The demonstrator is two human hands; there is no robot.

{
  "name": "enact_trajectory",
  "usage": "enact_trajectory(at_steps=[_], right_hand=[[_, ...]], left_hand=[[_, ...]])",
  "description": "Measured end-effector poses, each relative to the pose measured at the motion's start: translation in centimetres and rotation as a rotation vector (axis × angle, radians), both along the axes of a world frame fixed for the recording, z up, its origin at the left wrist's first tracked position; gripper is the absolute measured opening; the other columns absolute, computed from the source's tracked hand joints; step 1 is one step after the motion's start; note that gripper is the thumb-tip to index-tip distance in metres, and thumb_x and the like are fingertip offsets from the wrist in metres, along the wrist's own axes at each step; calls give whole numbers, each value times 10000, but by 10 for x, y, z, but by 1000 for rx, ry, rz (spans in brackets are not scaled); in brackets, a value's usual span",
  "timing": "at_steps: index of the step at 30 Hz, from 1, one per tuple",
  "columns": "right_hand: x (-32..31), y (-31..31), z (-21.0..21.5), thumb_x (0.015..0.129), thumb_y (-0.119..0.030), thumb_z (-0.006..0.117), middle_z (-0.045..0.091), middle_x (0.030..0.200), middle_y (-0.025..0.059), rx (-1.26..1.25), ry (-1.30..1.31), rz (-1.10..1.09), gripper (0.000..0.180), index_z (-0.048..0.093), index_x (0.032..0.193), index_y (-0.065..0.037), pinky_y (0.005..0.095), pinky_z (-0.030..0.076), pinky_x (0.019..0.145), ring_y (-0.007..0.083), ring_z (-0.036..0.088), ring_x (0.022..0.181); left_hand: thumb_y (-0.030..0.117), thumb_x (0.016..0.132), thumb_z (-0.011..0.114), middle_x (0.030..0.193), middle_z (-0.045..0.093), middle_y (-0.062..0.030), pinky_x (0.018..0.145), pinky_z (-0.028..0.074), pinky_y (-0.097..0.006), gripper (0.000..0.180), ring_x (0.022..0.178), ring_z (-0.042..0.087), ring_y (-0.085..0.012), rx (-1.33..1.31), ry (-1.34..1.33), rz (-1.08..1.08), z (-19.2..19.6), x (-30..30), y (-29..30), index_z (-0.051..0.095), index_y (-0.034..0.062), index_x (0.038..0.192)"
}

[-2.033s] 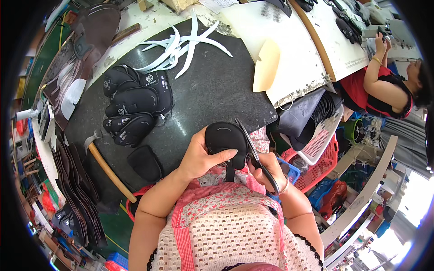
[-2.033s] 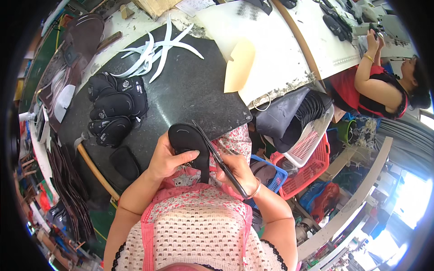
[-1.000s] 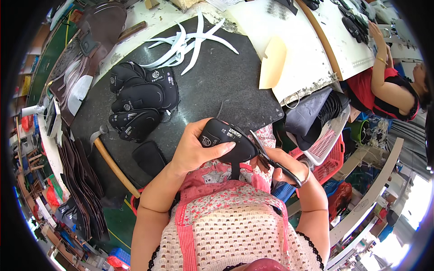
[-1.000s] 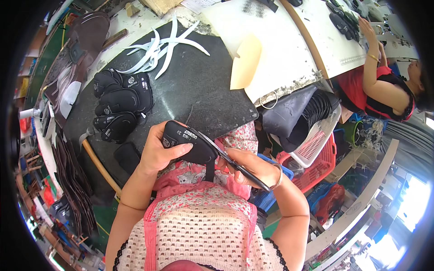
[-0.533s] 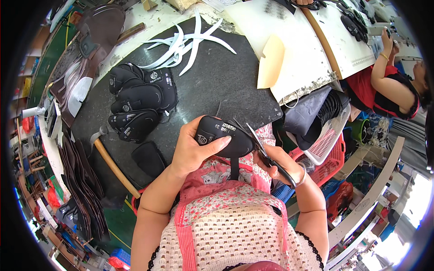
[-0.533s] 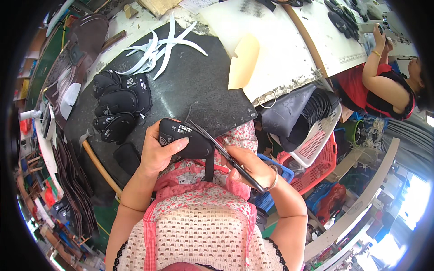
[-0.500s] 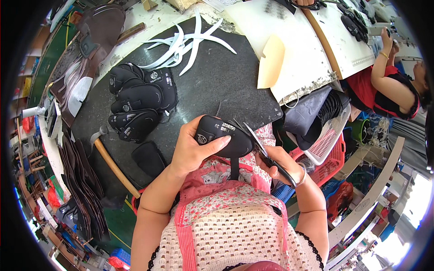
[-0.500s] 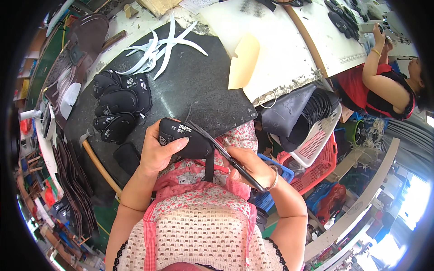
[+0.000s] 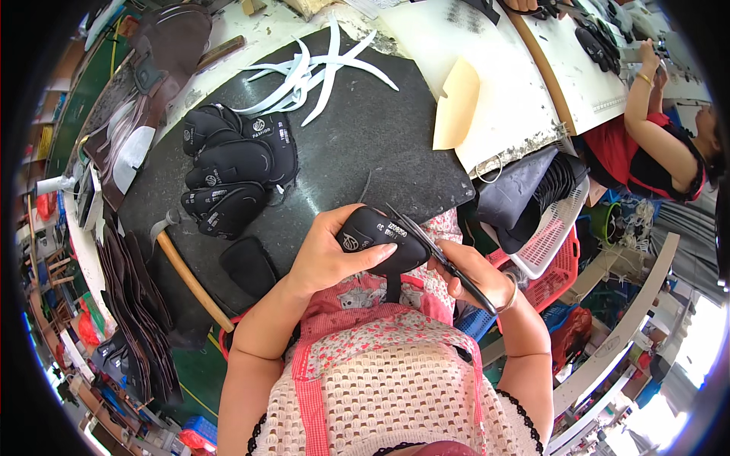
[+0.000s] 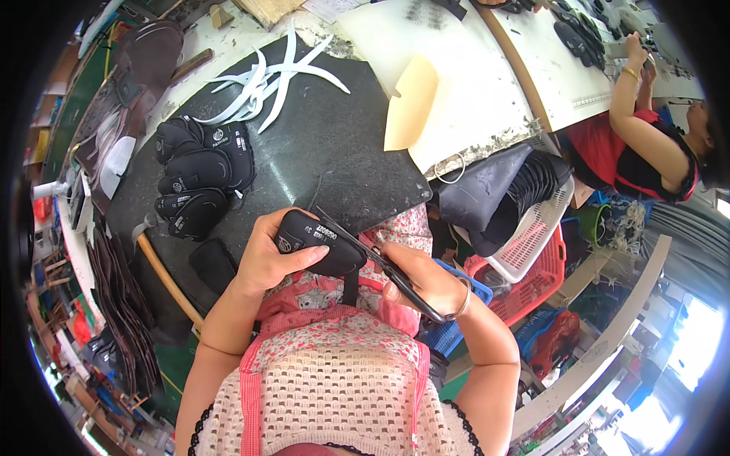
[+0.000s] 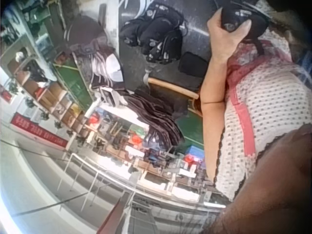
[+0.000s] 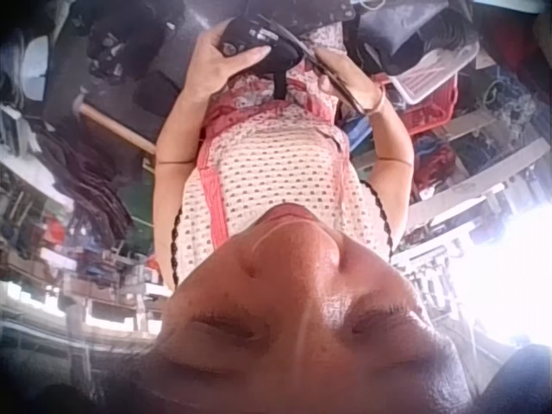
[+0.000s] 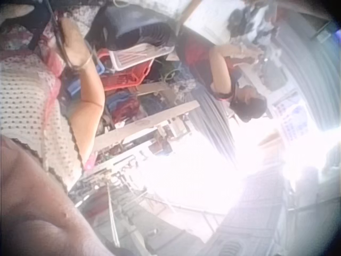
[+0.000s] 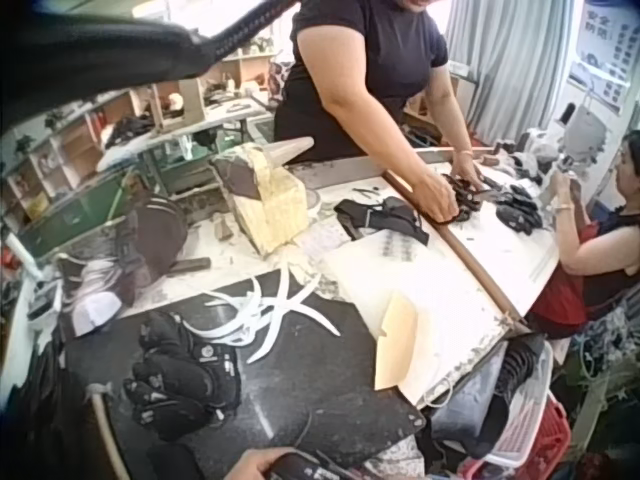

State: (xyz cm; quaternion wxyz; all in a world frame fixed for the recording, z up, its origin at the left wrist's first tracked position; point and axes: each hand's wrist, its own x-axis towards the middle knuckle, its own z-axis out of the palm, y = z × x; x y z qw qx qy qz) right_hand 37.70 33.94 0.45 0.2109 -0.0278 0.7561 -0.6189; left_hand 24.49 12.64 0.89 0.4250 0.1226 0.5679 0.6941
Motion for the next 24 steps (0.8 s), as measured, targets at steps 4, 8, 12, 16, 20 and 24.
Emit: enact_trajectory(at_steps=[4,8,12,16,20,24], right_hand=[[2,2,0,828,-571,508,410,692,152,3,-14,32,599,445,846,24,375,355,567,297,427,606],[0,0,2,818,-544,547,385,608,142,-2,29,-20,575,449,755,19,364,336,510,285,403,528],[4,-4,0,795,-496,610,352,534,134,12,14,-38,549,448,659,10,364,317,464,275,376,466],[-4,-8,5,737,-416,696,340,495,135,172,99,-29,510,441,588,0,364,302,434,299,363,434],[-13,-21,5,699,-353,740,367,496,146,258,146,6,470,455,585,3,366,312,437,321,385,436],[-36,-33,6,726,-380,711,397,512,150,242,161,124,474,468,611,10,374,326,450,326,413,451]], left_hand=[[38,712,714,769,629,-21,619,461,-209,198,689,562,-52,-9,-47,-56,4,-3,-1,619,-2,881],[40,711,713,773,634,-23,618,461,-211,195,688,564,-54,-14,-20,-19,-5,0,-2,621,-1,878],[42,707,718,771,631,-20,617,460,-212,195,688,559,-51,8,-46,-12,0,-2,-5,621,-1,870],[69,710,724,767,627,-19,619,462,-224,210,684,552,-54,-30,16,-13,-4,1,-18,619,-8,875],[89,711,728,799,634,-27,664,466,-237,252,719,561,-63,-64,-17,27,3,2,-34,613,-15,910],[108,710,736,825,637,-32,683,467,-235,279,735,568,-70,-107,3,115,7,7,-60,613,-18,927]])
